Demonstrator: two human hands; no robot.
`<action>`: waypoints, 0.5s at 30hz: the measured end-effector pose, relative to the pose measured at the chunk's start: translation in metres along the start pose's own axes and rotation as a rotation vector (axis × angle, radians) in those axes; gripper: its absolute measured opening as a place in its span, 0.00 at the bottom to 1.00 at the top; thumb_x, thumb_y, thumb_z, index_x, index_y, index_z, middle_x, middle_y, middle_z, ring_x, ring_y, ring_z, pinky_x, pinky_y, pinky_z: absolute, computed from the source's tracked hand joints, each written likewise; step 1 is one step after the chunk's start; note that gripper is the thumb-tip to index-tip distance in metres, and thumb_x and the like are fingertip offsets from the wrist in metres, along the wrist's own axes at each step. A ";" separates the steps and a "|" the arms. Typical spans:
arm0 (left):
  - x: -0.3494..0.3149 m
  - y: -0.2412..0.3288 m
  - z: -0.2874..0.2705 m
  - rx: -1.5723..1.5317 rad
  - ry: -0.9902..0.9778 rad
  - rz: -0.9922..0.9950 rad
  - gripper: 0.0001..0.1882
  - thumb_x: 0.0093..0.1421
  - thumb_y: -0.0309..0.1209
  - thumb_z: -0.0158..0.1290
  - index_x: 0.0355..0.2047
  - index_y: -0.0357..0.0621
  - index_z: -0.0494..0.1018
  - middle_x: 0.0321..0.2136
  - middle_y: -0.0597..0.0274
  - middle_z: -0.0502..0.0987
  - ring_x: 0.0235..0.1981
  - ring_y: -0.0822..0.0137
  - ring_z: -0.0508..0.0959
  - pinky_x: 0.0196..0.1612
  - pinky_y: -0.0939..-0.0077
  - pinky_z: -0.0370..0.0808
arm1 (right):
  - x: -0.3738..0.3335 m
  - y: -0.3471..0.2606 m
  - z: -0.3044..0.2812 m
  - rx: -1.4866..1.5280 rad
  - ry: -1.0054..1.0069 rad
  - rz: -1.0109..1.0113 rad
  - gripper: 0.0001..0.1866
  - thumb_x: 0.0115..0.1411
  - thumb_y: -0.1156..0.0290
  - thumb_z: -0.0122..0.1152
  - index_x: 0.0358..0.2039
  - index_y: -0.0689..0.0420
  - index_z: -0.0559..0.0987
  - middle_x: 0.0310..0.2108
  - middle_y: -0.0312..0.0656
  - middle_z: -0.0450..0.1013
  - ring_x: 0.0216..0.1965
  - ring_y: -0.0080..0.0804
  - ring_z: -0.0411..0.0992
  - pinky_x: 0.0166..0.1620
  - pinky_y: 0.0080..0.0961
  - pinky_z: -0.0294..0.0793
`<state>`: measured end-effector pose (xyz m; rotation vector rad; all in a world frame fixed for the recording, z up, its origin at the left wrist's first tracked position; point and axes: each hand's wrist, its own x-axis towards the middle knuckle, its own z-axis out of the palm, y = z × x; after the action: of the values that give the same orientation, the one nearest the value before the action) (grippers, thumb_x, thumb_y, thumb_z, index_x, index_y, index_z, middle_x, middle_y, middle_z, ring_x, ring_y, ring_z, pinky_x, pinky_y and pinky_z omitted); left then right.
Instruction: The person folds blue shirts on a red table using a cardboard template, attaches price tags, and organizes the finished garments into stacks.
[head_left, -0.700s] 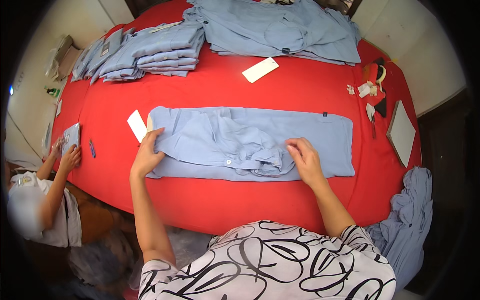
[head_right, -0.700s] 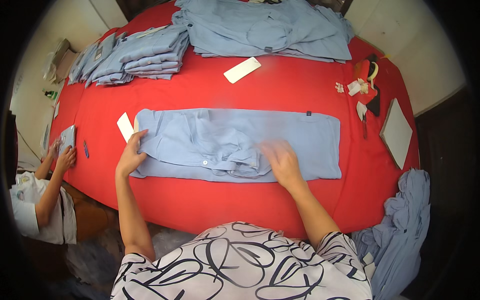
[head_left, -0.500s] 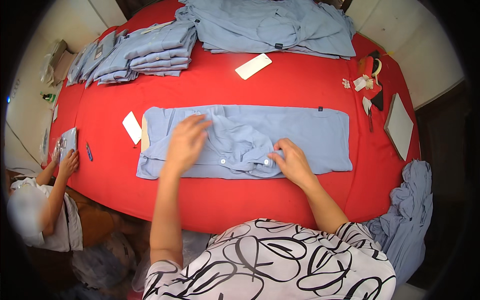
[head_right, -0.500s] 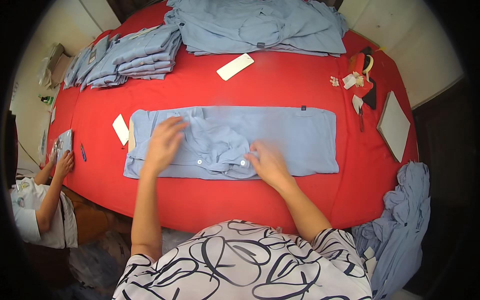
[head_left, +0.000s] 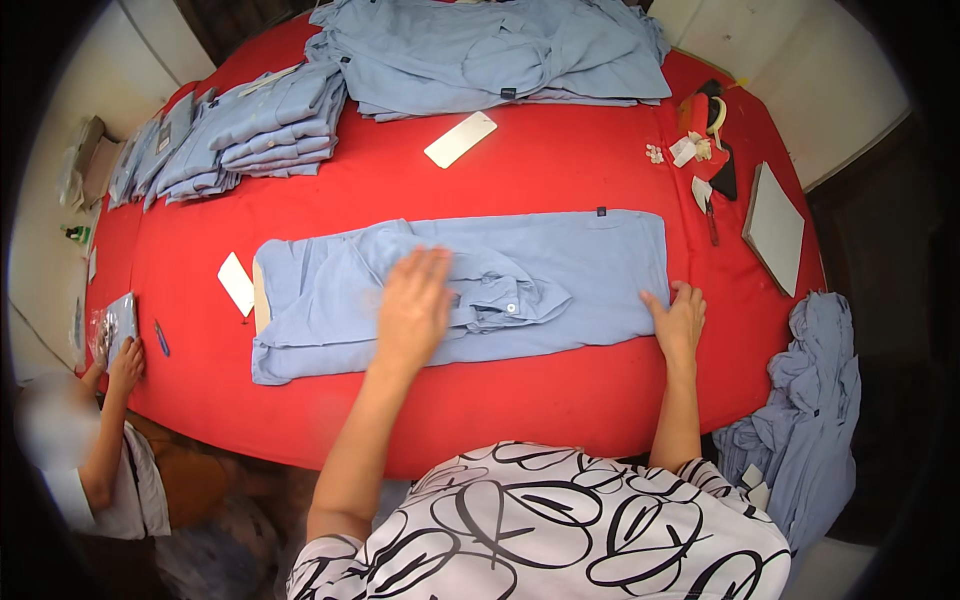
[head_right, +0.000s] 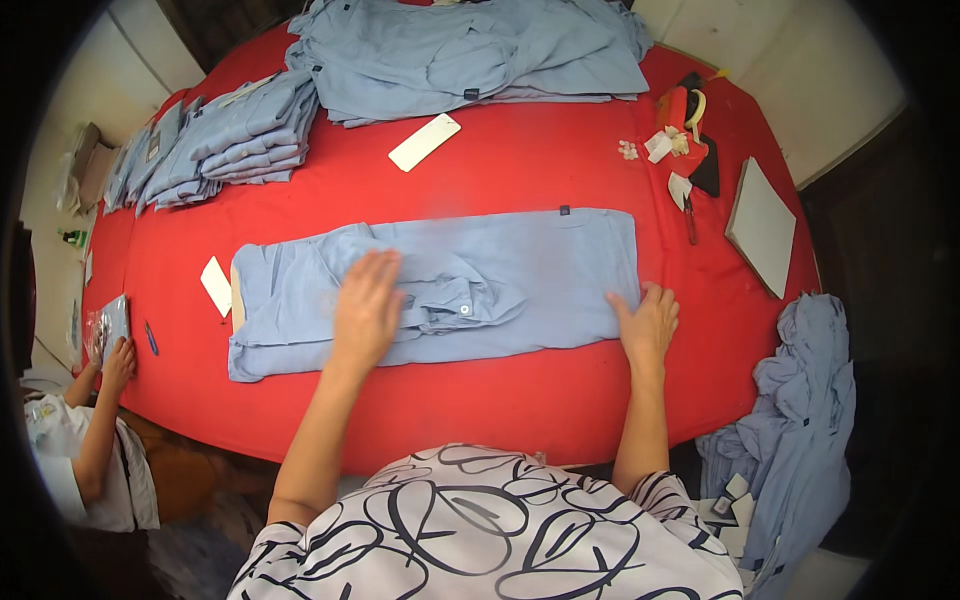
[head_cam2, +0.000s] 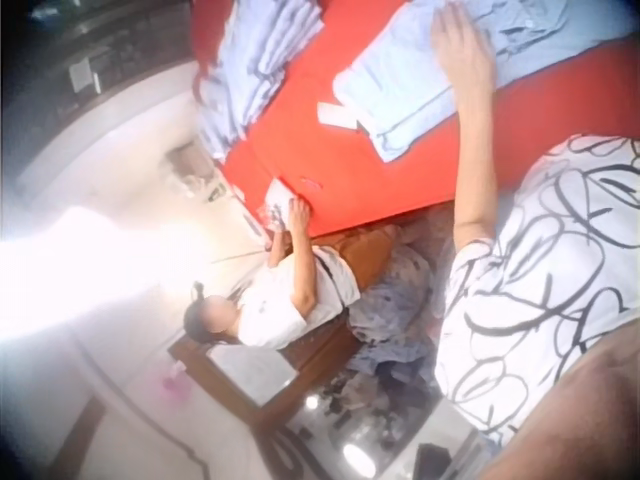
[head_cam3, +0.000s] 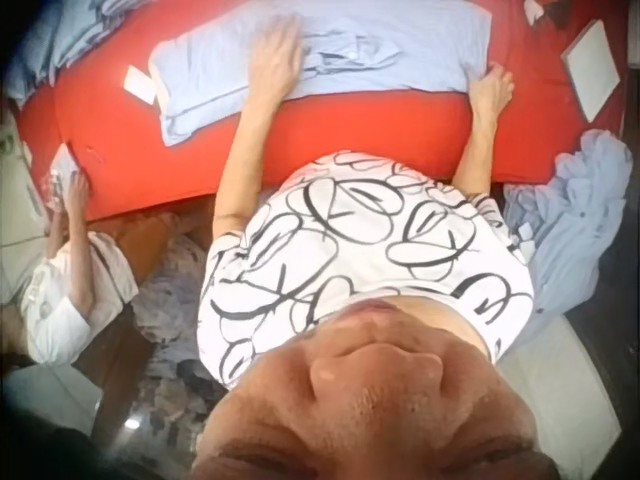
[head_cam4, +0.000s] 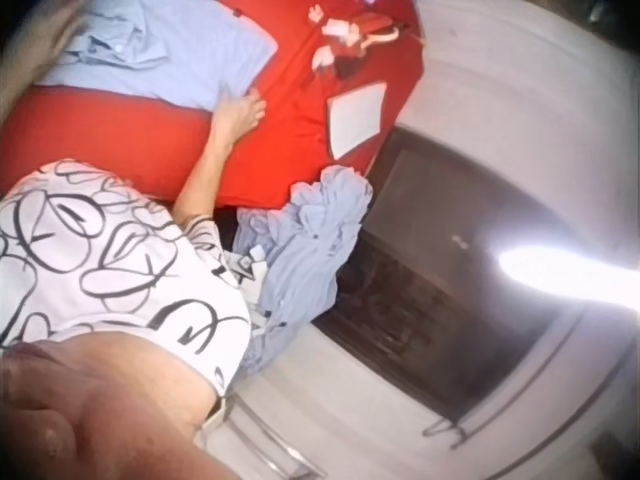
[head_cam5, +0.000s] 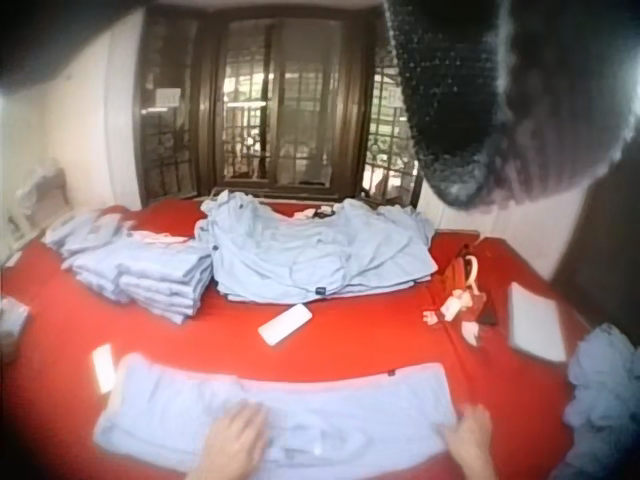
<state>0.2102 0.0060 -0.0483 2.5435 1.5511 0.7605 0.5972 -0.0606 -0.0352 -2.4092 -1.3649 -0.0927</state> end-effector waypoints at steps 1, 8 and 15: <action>-0.001 0.012 0.008 0.034 -0.058 0.037 0.25 0.66 0.38 0.48 0.62 0.47 0.66 0.65 0.56 0.63 0.67 0.50 0.59 0.68 0.51 0.54 | -0.001 0.003 0.001 0.018 -0.080 0.007 0.28 0.54 0.55 0.68 0.47 0.62 0.75 0.45 0.52 0.70 0.51 0.50 0.66 0.53 0.42 0.68; 0.003 0.020 0.014 0.016 -0.096 0.022 0.24 0.66 0.41 0.48 0.61 0.50 0.67 0.66 0.58 0.62 0.69 0.55 0.56 0.70 0.53 0.51 | 0.035 -0.023 -0.015 0.782 -0.257 -0.103 0.18 0.54 0.71 0.64 0.43 0.64 0.72 0.38 0.53 0.74 0.38 0.48 0.74 0.47 0.36 0.72; 0.006 0.076 -0.123 -0.720 0.229 0.045 0.11 0.56 0.18 0.50 0.39 0.38 0.77 0.35 0.54 0.78 0.35 0.54 0.77 0.41 0.63 0.73 | -0.061 -0.206 -0.001 0.648 -0.655 -0.654 0.22 0.55 0.72 0.63 0.50 0.57 0.70 0.54 0.51 0.68 0.57 0.51 0.68 0.55 0.37 0.69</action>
<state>0.2203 -0.0504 0.0849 2.0044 0.9954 1.3547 0.3925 -0.0154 0.0094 -1.4246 -2.0105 0.8922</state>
